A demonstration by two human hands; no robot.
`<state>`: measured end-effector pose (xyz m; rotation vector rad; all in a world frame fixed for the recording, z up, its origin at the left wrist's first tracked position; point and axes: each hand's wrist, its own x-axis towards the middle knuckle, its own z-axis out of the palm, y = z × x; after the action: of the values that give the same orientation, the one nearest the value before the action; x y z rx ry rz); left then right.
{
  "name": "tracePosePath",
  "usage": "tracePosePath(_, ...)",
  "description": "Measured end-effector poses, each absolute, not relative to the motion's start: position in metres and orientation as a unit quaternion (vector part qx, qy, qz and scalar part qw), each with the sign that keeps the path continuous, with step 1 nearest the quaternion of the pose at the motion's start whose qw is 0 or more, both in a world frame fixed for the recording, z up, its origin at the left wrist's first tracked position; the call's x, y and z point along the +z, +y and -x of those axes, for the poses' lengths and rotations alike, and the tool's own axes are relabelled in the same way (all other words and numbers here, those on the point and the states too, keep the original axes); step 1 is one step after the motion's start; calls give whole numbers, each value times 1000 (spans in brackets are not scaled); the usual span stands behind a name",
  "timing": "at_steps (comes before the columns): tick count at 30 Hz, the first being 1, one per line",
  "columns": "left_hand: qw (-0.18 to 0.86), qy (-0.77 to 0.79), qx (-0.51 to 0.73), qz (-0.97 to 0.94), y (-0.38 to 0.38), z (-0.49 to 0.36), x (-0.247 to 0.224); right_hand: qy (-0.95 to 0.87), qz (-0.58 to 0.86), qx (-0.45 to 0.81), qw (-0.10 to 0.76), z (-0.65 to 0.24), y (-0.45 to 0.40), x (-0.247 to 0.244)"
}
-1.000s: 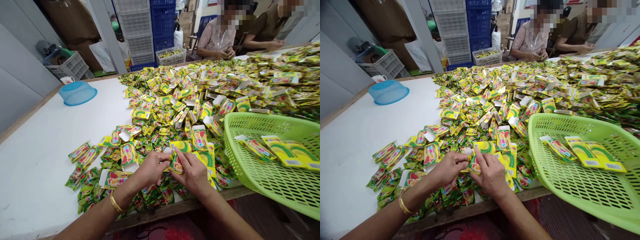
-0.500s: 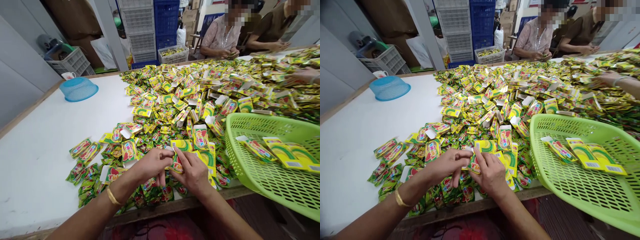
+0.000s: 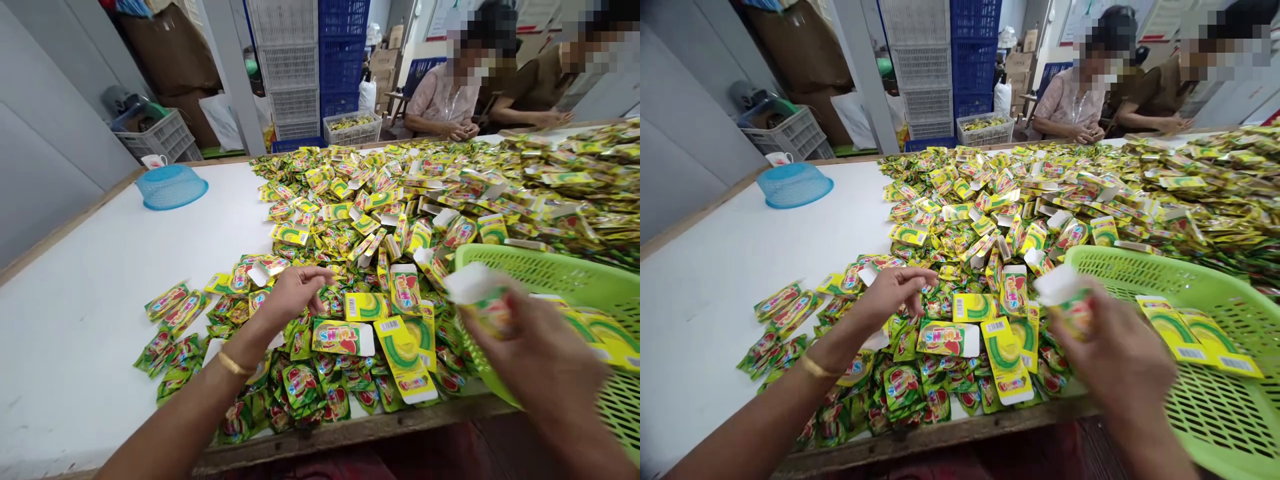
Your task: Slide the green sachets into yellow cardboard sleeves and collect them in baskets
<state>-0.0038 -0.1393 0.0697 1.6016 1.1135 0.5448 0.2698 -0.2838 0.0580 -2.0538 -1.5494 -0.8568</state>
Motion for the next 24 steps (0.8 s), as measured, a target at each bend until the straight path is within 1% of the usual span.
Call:
tracePosePath(1,457,493,222,-706,-127,3,62,-528,762,-327,186,-288,-287,69)
tracePosePath(3,298,491,177,-799,-105,-6,42,-486,784,-343,178,-307,-290,85)
tracePosePath(5,164,439,114,-876,-92,-21,25,-510,755,-348,221,-297,-287,86)
tracePosePath(7,98,402,69,-908,-85,-35,14,-600,676,-321,283,-265,-278,71)
tracePosePath(9,81,403,48,-911,-81,-42,11,-696,618,-220,292,-229,-266,45)
tracePosePath(12,68,422,41,-903,-78,-35,12,-739,613,-143,241,-197,-249,4)
tracePosePath(14,64,425,45,-902,-77,-25,12,-748,617,-127,211,-191,-238,-15)
tracePosePath(16,68,396,60,-913,-78,-20,9,-758,614,-127,182,-189,-228,-26)
tracePosePath(20,85,359,65,-927,-80,-28,-1,-767,616,-116,137,-184,-209,-23)
tracePosePath(22,88,383,63,-917,-76,-32,-1,-760,622,-87,167,-183,-205,-14)
tracePosePath(24,87,404,76,-907,-71,-29,5,-734,626,-31,263,-186,-206,-3)
